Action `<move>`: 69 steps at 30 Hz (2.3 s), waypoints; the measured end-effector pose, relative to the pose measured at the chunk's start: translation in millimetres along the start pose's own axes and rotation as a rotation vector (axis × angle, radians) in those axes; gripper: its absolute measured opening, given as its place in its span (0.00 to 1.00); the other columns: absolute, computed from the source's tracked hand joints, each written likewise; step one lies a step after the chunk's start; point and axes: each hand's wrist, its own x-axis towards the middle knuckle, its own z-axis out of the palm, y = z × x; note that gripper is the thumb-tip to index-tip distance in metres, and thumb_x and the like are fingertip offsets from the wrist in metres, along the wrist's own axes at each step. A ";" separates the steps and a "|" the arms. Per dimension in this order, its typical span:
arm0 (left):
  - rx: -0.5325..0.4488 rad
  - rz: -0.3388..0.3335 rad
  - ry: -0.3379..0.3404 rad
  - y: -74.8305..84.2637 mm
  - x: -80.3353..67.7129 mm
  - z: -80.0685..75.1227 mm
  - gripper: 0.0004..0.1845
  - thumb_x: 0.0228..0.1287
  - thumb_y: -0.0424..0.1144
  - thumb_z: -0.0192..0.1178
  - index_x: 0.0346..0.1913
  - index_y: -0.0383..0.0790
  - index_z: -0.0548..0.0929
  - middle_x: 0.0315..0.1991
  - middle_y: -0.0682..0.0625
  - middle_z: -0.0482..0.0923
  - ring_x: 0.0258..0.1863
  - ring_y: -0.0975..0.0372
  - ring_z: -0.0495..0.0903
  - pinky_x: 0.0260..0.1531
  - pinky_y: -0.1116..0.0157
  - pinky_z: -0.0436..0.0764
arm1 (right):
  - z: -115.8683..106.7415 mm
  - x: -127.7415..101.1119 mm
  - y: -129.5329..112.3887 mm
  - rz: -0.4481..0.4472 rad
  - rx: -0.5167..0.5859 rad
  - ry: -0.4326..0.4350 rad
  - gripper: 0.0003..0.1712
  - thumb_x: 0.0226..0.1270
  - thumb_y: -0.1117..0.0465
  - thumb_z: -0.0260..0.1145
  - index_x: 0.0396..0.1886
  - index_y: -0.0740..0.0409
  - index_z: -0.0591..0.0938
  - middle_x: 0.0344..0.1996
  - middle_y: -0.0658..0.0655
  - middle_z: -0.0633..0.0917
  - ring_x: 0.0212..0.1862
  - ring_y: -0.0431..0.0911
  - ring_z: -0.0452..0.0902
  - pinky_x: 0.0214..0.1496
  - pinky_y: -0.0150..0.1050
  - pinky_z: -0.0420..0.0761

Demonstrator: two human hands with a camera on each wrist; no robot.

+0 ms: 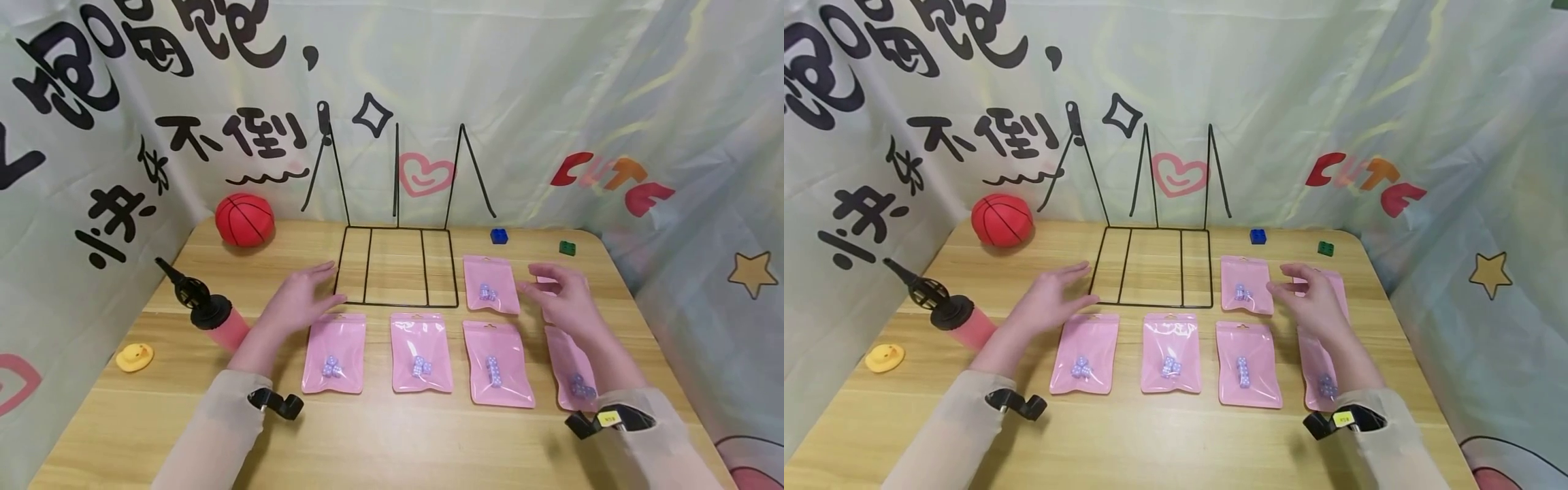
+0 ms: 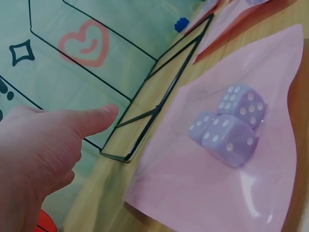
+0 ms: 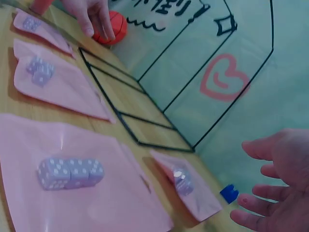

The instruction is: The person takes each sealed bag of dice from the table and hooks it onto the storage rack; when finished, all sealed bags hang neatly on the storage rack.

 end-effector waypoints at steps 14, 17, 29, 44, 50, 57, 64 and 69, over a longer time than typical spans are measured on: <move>0.079 -0.022 -0.095 -4.4 1.3 15.7 0.32 0.73 0.51 0.69 0.71 0.34 0.79 0.76 0.42 0.69 0.75 0.42 0.67 0.73 0.44 0.67 | 19.6 23.4 22.8 0.049 0.016 -0.061 0.40 0.77 0.46 0.69 0.75 0.68 0.71 0.69 0.71 0.75 0.65 0.63 0.74 0.61 0.47 0.78; 0.110 -0.024 -0.108 -3.4 1.9 16.6 0.32 0.74 0.51 0.69 0.70 0.34 0.80 0.75 0.41 0.71 0.75 0.43 0.68 0.73 0.44 0.68 | 22.9 27.6 22.7 0.088 0.025 -0.064 0.39 0.77 0.47 0.70 0.75 0.68 0.71 0.69 0.71 0.75 0.65 0.63 0.74 0.62 0.50 0.78; 0.139 -0.040 -0.118 -8.3 2.0 19.8 0.29 0.75 0.50 0.67 0.69 0.34 0.81 0.74 0.41 0.73 0.73 0.42 0.70 0.72 0.44 0.69 | 35.6 42.5 20.4 0.199 -0.007 -0.023 0.34 0.74 0.54 0.72 0.71 0.69 0.74 0.63 0.70 0.76 0.60 0.62 0.72 0.63 0.51 0.75; 0.077 -0.059 -0.070 -13.6 1.8 25.8 0.27 0.75 0.50 0.67 0.67 0.35 0.83 0.73 0.45 0.74 0.73 0.43 0.71 0.72 0.45 0.69 | 38.2 55.3 22.9 0.246 -0.037 -0.015 0.34 0.75 0.58 0.72 0.70 0.74 0.73 0.51 0.67 0.80 0.48 0.56 0.74 0.41 0.38 0.78; 0.063 -0.078 -0.071 -13.9 2.0 27.0 0.27 0.75 0.50 0.67 0.68 0.36 0.82 0.73 0.47 0.74 0.73 0.43 0.70 0.73 0.45 0.68 | 36.6 55.2 23.5 0.282 -0.002 -0.026 0.30 0.78 0.60 0.69 0.71 0.71 0.74 0.50 0.66 0.77 0.51 0.57 0.71 0.47 0.41 0.73; 0.051 -0.079 -0.077 -10.9 3.4 24.5 0.27 0.75 0.48 0.68 0.67 0.34 0.82 0.72 0.46 0.74 0.74 0.45 0.69 0.74 0.45 0.65 | 32.3 51.4 20.0 0.303 0.083 -0.012 0.24 0.79 0.64 0.65 0.69 0.69 0.77 0.54 0.64 0.75 0.55 0.57 0.69 0.49 0.41 0.74; 0.036 -0.111 -0.085 -10.6 2.6 23.9 0.27 0.76 0.48 0.67 0.68 0.33 0.82 0.73 0.46 0.73 0.76 0.45 0.67 0.77 0.40 0.55 | 28.1 46.5 19.2 0.211 0.120 0.024 0.18 0.80 0.63 0.65 0.62 0.68 0.81 0.53 0.63 0.79 0.51 0.52 0.72 0.43 0.30 0.78; 0.045 -0.120 -0.074 -11.4 1.2 24.4 0.26 0.75 0.48 0.68 0.67 0.34 0.82 0.72 0.46 0.74 0.75 0.45 0.68 0.77 0.39 0.54 | 26.6 39.8 17.3 0.141 0.146 0.054 0.17 0.81 0.60 0.65 0.59 0.67 0.81 0.51 0.63 0.81 0.48 0.49 0.74 0.41 0.29 0.80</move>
